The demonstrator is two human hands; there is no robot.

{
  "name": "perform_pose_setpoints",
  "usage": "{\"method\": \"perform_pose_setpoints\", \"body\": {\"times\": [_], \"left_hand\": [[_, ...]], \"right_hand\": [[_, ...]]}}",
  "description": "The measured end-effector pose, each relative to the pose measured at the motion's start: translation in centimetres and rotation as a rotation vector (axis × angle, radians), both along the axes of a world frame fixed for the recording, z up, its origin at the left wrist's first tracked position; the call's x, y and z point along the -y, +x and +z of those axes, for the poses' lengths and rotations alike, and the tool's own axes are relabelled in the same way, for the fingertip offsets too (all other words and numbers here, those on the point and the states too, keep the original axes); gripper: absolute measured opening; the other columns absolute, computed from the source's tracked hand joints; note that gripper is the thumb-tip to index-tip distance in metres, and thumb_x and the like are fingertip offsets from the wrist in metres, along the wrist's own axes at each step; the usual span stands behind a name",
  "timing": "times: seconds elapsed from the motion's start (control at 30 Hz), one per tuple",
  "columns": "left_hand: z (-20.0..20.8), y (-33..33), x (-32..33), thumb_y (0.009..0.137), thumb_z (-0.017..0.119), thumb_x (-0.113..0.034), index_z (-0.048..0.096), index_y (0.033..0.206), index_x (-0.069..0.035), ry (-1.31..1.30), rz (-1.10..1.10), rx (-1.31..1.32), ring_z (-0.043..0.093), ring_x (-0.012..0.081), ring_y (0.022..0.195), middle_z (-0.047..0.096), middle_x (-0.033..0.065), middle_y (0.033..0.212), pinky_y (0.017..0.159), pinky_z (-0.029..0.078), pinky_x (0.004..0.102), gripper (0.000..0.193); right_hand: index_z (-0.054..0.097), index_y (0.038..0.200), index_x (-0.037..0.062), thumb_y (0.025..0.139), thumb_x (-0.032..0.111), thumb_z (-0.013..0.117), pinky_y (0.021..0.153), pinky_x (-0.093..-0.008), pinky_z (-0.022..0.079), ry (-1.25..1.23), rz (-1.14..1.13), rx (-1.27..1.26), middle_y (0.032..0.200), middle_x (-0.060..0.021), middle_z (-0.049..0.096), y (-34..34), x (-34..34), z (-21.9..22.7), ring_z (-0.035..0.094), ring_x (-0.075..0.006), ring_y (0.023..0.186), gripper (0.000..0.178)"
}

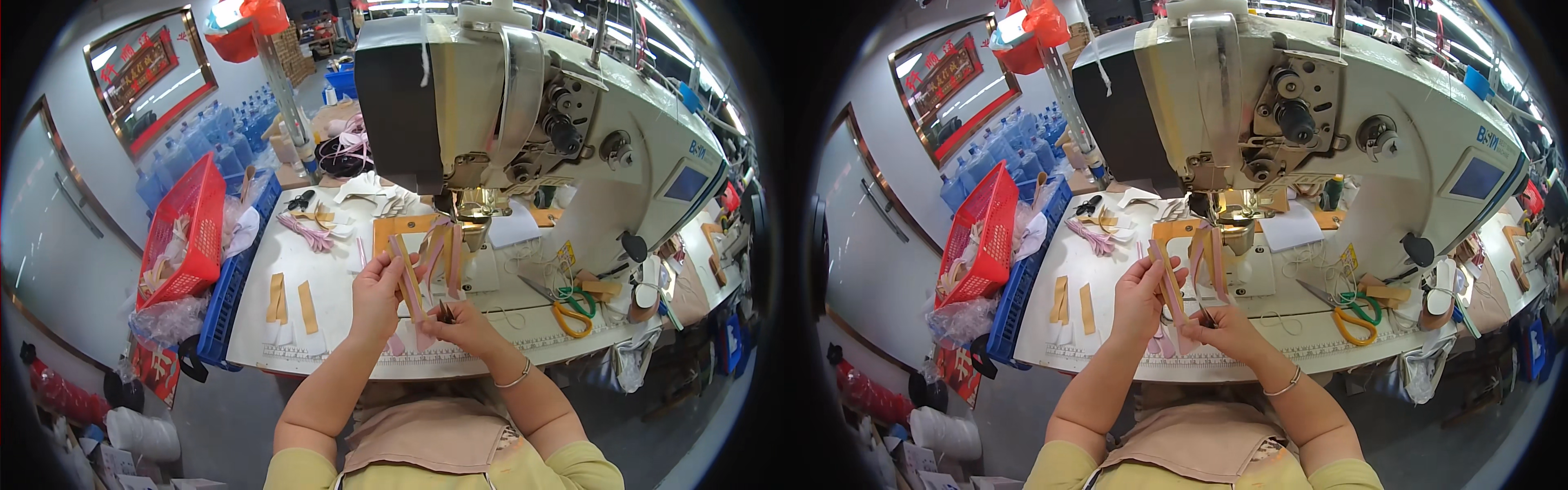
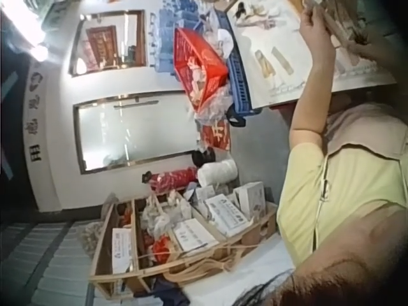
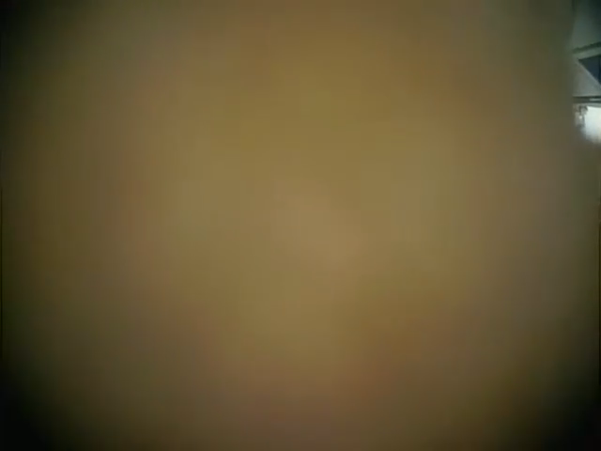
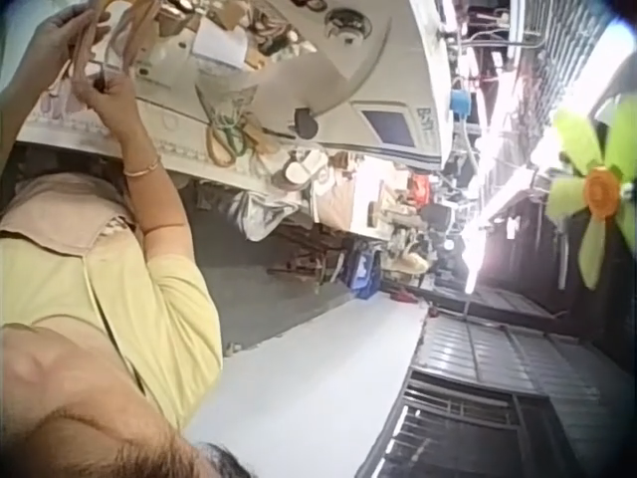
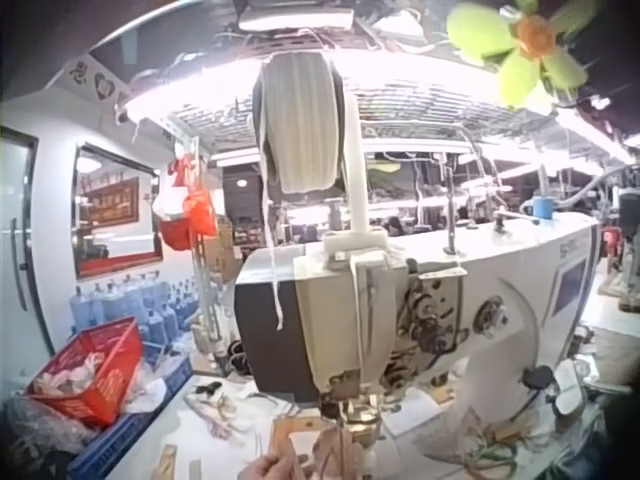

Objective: Stitching together pink and tan shoe upper components using an industrial sewing machine.

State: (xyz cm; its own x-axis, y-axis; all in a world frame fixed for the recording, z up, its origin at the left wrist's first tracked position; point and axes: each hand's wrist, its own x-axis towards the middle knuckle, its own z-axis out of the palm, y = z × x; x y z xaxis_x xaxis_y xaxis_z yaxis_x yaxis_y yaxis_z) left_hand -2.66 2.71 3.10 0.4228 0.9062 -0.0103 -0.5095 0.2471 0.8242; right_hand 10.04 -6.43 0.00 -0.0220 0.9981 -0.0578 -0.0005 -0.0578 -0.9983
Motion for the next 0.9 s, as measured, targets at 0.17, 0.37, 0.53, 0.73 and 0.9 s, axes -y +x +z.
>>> {"method": "perform_pose_setpoints", "body": {"times": [0.17, 0.37, 0.53, 0.73, 0.9], "left_hand": [[-0.1, 0.0, 0.2, 0.086, 0.050, -0.012, 0.047, 0.100, 0.003, -0.014, -0.006, 0.014, 0.061, 0.0206, 0.081, 0.058, 0.0141, 0.095, 0.074, 0.050, 0.0300, 0.021], [-0.3, 0.5, 2.4, 0.087, 0.048, -0.012, 0.050, 0.097, 0.003, -0.024, -0.033, 0.002, 0.059, 0.0179, 0.085, 0.059, 0.0106, 0.092, 0.072, 0.048, 0.0273, 0.018], [-1.5, 1.0, 4.0, 0.086, 0.048, -0.009, 0.051, 0.100, 0.004, 0.028, -0.040, 0.115, 0.058, 0.0170, 0.088, 0.059, 0.0119, 0.094, 0.075, 0.047, 0.0267, 0.019], [-2.1, 1.2, 4.0, 0.087, 0.048, -0.009, 0.051, 0.103, 0.003, 0.017, -0.066, 0.090, 0.057, 0.0174, 0.091, 0.059, 0.0117, 0.097, 0.077, 0.046, 0.0279, 0.020], [-2.4, 1.3, 4.2, 0.087, 0.047, -0.009, 0.051, 0.104, 0.003, 0.002, -0.048, 0.115, 0.057, 0.0173, 0.091, 0.058, 0.0114, 0.096, 0.077, 0.046, 0.0279, 0.021]], "right_hand": [[0.058, 0.078, 0.0029, 0.077, 0.019, 0.064, 0.048, -0.0172, 0.034, -0.025, -0.025, -0.013, 0.062, 0.0048, 0.051, -0.2, 0.1, -0.9, 0.042, -0.0021, 0.054, 0.017], [0.054, 0.073, 0.0029, 0.068, 0.008, 0.069, 0.049, -0.0229, 0.039, 0.541, -0.497, 0.436, 0.068, -0.0037, 0.050, -1.3, 0.8, -0.7, 0.047, -0.0117, 0.053, 0.017], [0.054, 0.075, 0.0017, 0.070, 0.005, 0.067, 0.049, -0.0240, 0.040, 0.596, -0.487, 0.362, 0.067, -0.0056, 0.052, -1.7, 0.4, -0.5, 0.048, -0.0115, 0.053, 0.015], [0.053, 0.074, 0.0008, 0.071, 0.006, 0.068, 0.049, -0.0215, 0.039, 0.344, -0.536, 0.122, 0.060, -0.0028, 0.054, -1.5, 0.1, -1.6, 0.045, -0.0070, 0.053, 0.017], [0.052, 0.072, 0.0012, 0.070, 0.007, 0.069, 0.049, -0.0213, 0.038, 0.335, -0.480, 0.206, 0.060, -0.0021, 0.053, -1.4, 0.3, -1.0, 0.044, -0.0071, 0.053, 0.018]]}}
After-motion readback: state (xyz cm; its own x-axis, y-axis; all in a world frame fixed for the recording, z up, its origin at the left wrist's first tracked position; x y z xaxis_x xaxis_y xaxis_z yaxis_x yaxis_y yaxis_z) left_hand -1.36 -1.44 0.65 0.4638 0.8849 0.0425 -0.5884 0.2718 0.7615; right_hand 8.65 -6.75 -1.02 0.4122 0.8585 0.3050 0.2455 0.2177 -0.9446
